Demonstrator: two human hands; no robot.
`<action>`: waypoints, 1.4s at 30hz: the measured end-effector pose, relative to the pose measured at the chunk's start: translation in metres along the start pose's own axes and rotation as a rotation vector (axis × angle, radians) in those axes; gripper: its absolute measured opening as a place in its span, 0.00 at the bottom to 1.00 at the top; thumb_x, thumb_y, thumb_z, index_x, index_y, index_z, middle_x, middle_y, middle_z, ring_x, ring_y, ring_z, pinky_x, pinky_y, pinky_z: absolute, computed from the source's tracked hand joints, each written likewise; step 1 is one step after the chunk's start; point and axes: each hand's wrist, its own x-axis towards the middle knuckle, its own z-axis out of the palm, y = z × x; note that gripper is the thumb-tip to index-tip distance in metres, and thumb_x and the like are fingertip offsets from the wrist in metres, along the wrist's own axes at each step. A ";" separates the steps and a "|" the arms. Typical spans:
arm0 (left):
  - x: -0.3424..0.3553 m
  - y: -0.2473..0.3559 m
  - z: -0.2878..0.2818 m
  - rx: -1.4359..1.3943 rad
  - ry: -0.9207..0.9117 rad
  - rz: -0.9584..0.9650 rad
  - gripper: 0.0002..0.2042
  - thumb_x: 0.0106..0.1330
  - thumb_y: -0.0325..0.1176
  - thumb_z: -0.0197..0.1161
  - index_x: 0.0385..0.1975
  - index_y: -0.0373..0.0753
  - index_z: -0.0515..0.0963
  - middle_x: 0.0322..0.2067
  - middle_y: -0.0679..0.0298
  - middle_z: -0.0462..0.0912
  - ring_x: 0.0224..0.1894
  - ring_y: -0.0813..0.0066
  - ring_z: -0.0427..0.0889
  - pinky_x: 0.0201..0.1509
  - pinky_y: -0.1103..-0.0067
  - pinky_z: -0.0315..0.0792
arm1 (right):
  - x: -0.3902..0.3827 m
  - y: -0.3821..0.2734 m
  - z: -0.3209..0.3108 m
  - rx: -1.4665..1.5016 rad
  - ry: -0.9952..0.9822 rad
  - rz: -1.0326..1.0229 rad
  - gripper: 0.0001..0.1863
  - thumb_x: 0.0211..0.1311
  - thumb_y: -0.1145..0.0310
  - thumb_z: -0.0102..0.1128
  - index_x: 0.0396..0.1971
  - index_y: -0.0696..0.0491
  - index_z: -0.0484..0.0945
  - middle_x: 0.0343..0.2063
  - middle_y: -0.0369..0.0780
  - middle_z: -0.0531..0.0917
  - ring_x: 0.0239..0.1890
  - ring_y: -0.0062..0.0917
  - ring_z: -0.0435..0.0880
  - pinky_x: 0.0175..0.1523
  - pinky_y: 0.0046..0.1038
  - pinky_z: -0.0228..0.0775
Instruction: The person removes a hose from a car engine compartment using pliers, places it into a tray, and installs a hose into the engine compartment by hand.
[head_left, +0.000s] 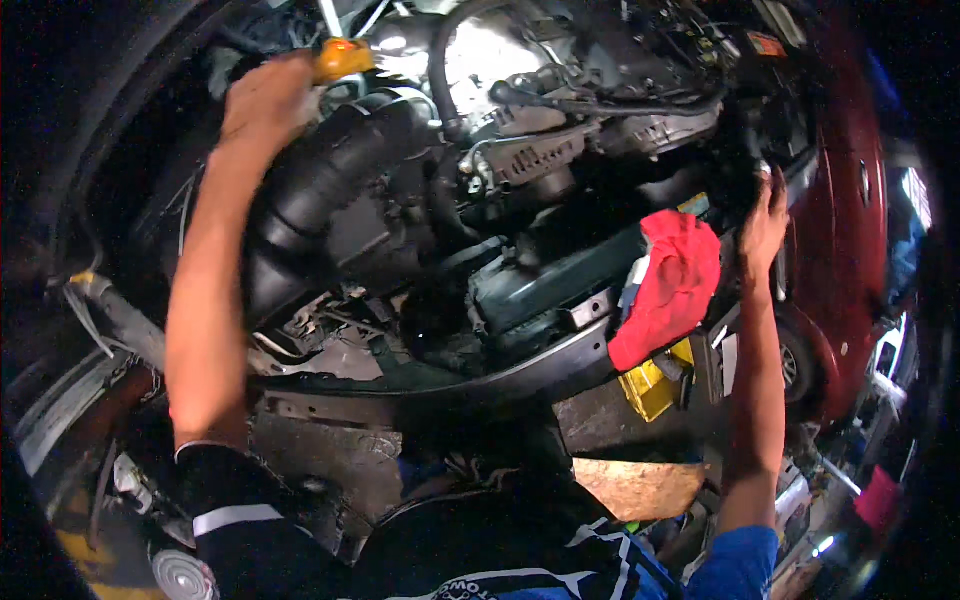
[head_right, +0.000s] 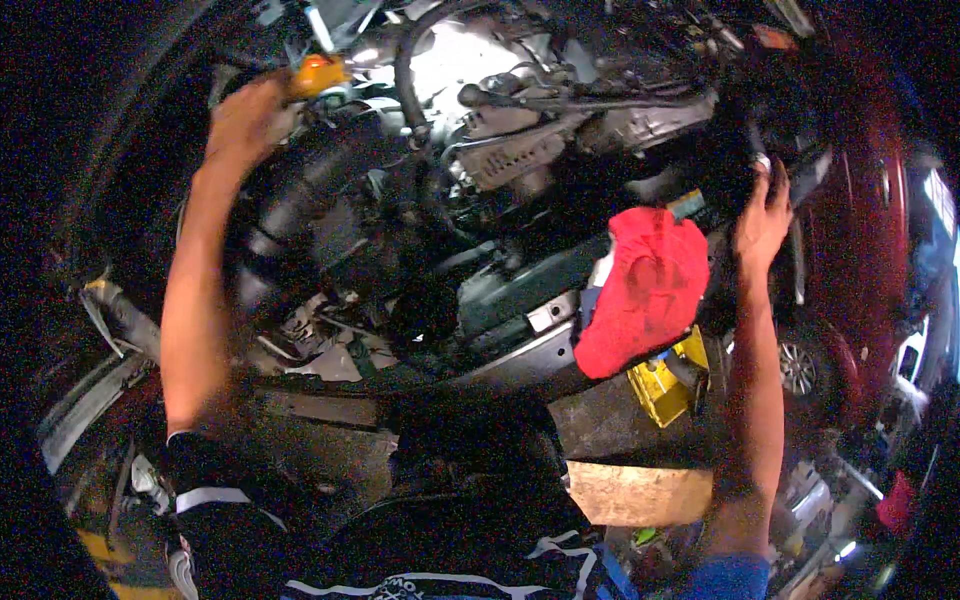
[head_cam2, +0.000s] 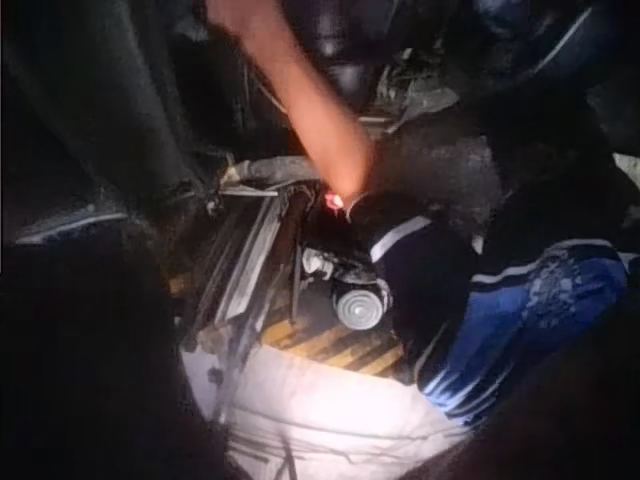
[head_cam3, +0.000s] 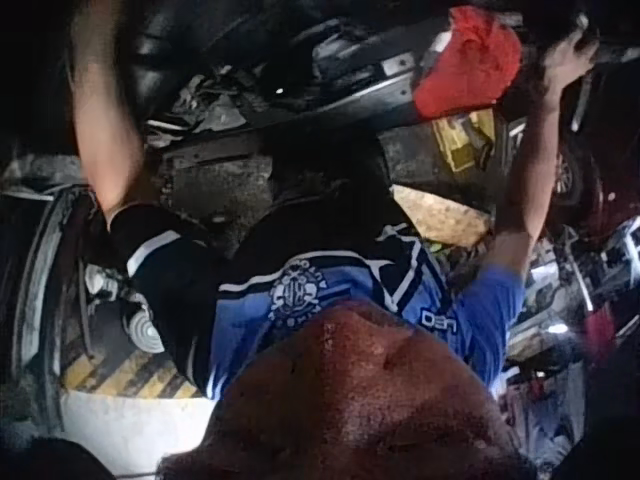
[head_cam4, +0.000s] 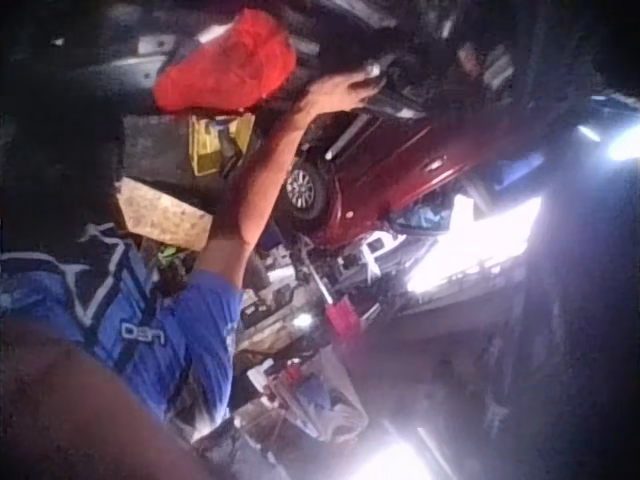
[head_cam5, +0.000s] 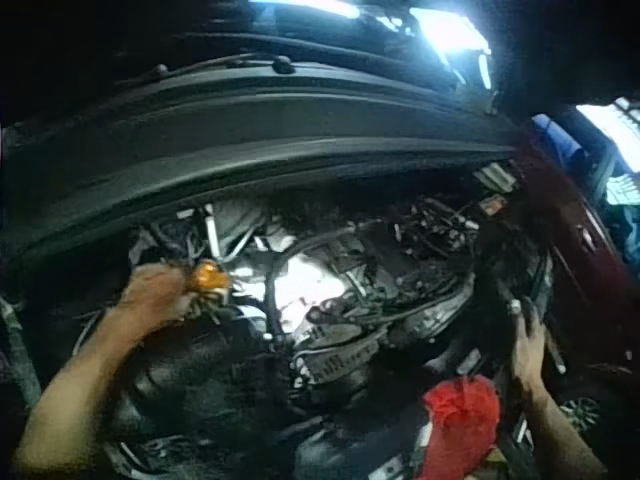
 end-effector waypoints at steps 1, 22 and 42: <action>-0.004 0.001 0.000 -0.039 0.079 -0.053 0.17 0.62 0.45 0.62 0.43 0.39 0.75 0.37 0.51 0.81 0.43 0.50 0.80 0.46 0.61 0.74 | -0.001 0.000 0.000 -0.053 0.007 0.045 0.29 0.71 0.48 0.43 0.62 0.52 0.68 0.60 0.49 0.72 0.61 0.49 0.68 0.65 0.39 0.57; -0.131 0.053 -0.075 -0.285 0.545 -0.117 0.21 0.61 0.36 0.66 0.49 0.29 0.74 0.44 0.49 0.79 0.44 0.51 0.78 0.50 0.66 0.70 | 0.000 0.002 0.001 -0.345 0.066 -0.378 0.19 0.73 0.65 0.42 0.58 0.55 0.70 0.58 0.47 0.74 0.58 0.42 0.73 0.64 0.37 0.60; -0.146 0.034 -0.068 -0.307 0.445 -0.080 0.29 0.60 0.52 0.62 0.48 0.29 0.75 0.45 0.49 0.78 0.46 0.51 0.76 0.52 0.63 0.69 | -0.004 -0.022 0.000 -0.041 0.039 0.110 0.25 0.73 0.53 0.40 0.60 0.53 0.70 0.58 0.46 0.74 0.62 0.40 0.67 0.67 0.36 0.54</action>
